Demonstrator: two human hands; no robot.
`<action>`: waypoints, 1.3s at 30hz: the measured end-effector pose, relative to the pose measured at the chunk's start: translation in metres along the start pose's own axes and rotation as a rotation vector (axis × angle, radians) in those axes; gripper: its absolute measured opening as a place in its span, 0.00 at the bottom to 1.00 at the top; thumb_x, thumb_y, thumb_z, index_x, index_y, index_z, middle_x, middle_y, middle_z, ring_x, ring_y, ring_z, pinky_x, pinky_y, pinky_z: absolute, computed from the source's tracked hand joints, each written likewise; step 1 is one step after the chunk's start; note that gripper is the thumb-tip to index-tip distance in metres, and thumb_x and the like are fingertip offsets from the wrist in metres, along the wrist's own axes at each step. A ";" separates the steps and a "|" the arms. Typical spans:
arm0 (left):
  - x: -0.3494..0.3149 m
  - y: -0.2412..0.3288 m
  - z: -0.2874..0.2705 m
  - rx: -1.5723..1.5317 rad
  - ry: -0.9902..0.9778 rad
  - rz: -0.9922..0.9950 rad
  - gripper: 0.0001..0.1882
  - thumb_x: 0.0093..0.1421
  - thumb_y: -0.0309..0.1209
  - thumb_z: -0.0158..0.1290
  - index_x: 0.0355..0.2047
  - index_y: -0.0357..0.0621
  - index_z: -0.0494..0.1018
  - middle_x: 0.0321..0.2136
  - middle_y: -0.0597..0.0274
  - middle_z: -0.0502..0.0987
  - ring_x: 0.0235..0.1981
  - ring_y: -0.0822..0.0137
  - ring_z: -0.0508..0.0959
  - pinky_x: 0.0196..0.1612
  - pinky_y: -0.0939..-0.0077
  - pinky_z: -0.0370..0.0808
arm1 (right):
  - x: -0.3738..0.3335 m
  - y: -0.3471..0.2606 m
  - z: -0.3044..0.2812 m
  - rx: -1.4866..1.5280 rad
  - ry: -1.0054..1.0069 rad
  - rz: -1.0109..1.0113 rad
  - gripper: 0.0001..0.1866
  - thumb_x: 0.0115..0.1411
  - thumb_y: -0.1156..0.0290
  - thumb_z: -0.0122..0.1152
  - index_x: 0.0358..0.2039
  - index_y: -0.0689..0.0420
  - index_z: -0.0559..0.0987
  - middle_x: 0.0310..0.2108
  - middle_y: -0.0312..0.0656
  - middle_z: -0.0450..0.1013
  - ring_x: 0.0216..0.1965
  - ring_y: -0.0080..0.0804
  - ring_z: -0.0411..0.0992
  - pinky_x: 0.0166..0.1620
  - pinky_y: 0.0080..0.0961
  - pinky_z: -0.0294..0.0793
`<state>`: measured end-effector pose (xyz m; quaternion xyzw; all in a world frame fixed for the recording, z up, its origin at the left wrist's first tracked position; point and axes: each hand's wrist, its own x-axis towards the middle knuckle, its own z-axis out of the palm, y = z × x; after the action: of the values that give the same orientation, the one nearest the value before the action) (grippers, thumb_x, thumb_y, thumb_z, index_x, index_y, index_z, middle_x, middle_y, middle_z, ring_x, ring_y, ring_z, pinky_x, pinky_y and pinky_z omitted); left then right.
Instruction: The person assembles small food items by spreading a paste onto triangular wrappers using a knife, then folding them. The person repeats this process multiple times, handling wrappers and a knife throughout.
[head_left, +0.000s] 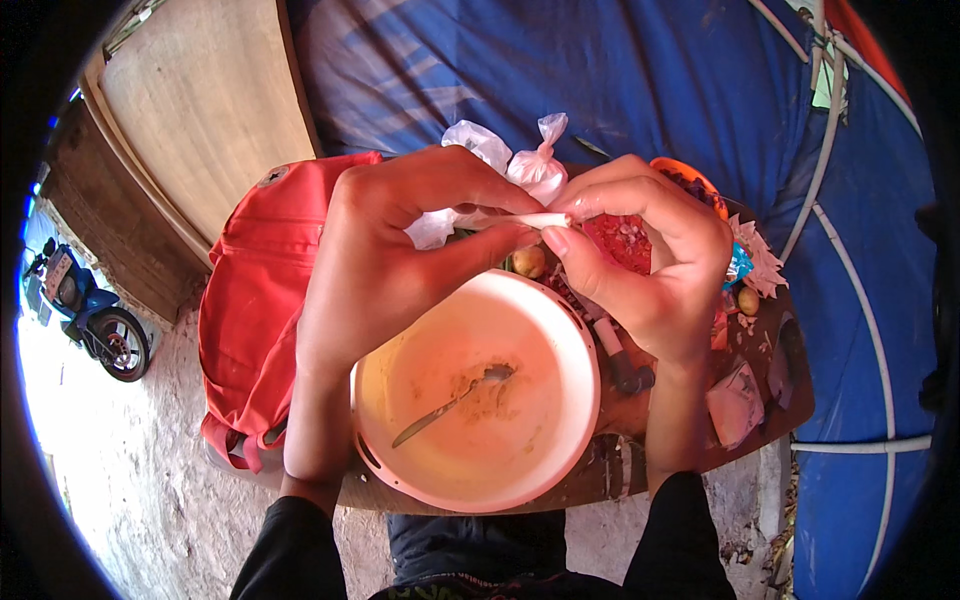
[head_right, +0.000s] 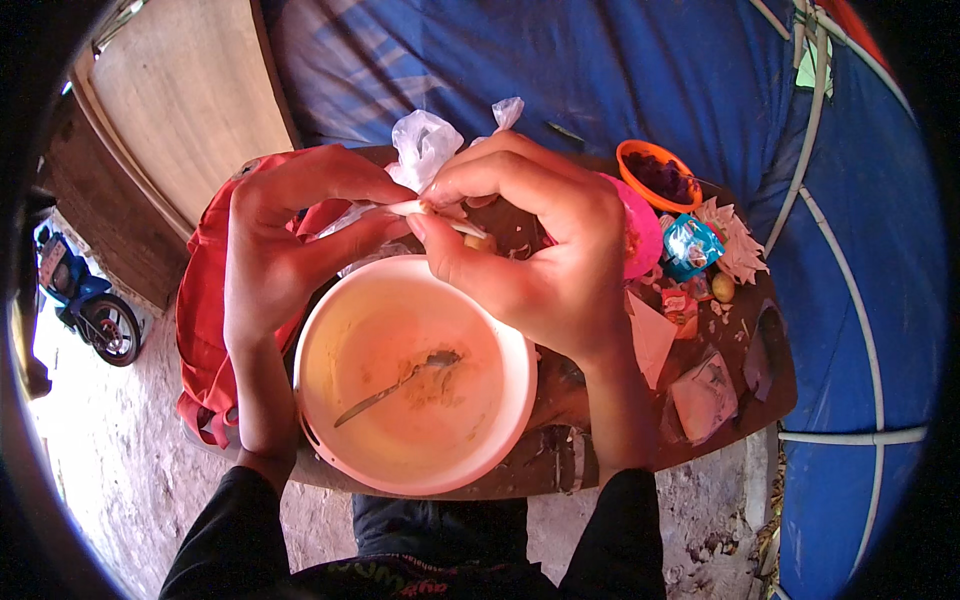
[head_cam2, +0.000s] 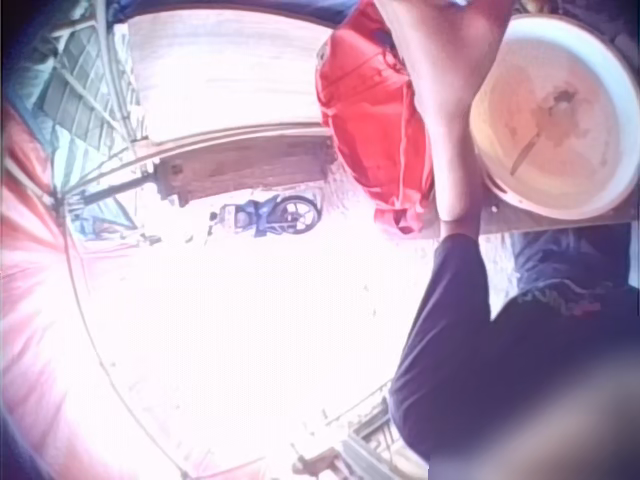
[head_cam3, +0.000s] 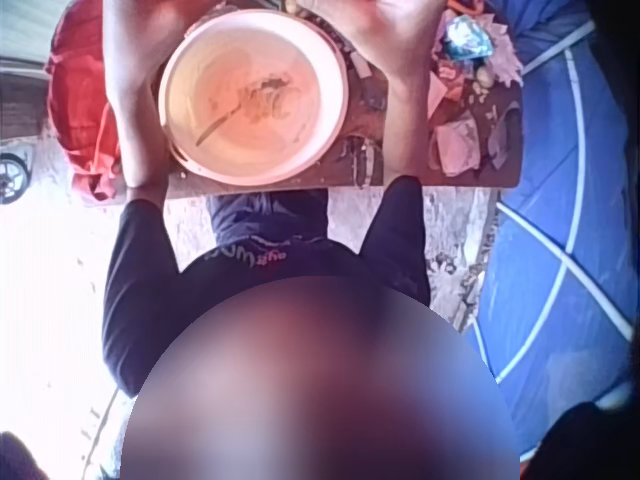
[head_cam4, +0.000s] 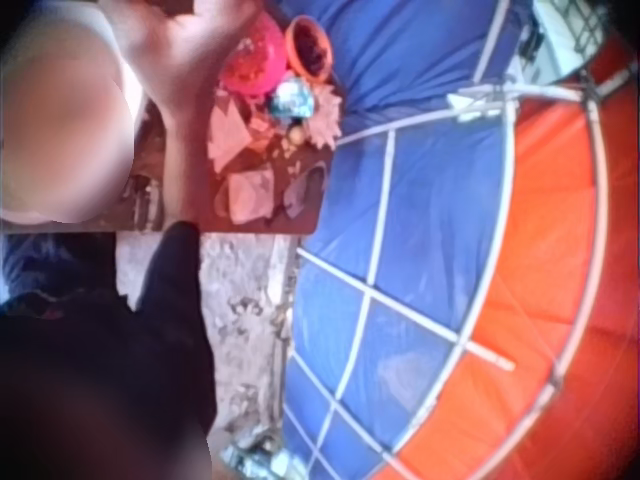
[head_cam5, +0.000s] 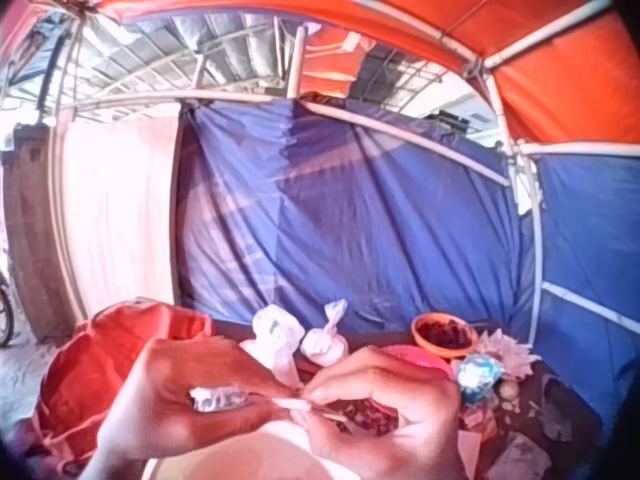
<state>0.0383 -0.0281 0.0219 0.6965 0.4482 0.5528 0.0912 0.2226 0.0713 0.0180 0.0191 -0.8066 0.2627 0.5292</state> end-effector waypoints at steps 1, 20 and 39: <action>0.001 0.000 0.000 0.001 0.006 0.017 0.10 0.51 0.19 0.64 0.35 0.38 0.83 0.31 0.60 0.83 0.35 0.71 0.82 0.39 0.78 0.76 | -0.001 0.000 0.001 -0.001 -0.003 -0.008 0.08 0.51 0.84 0.71 0.32 0.64 0.81 0.31 0.38 0.78 0.31 0.19 0.76 0.34 0.16 0.75; 0.005 -0.009 0.003 -0.248 0.091 -0.026 0.09 0.54 0.19 0.63 0.37 0.35 0.83 0.33 0.59 0.85 0.34 0.75 0.82 0.40 0.80 0.77 | 0.003 -0.003 0.007 -0.075 0.084 -0.043 0.16 0.47 0.88 0.71 0.38 0.65 0.83 0.33 0.47 0.80 0.35 0.29 0.78 0.39 0.21 0.75; 0.005 -0.006 -0.005 -0.079 -0.008 0.142 0.10 0.51 0.15 0.62 0.35 0.34 0.81 0.33 0.53 0.83 0.38 0.66 0.83 0.43 0.75 0.76 | -0.001 0.001 0.004 0.154 -0.016 0.021 0.16 0.50 0.91 0.67 0.41 0.68 0.80 0.36 0.47 0.75 0.39 0.29 0.76 0.43 0.21 0.76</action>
<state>0.0309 -0.0228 0.0236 0.7248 0.3751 0.5722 0.0809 0.2194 0.0702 0.0151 0.0536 -0.7885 0.3293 0.5167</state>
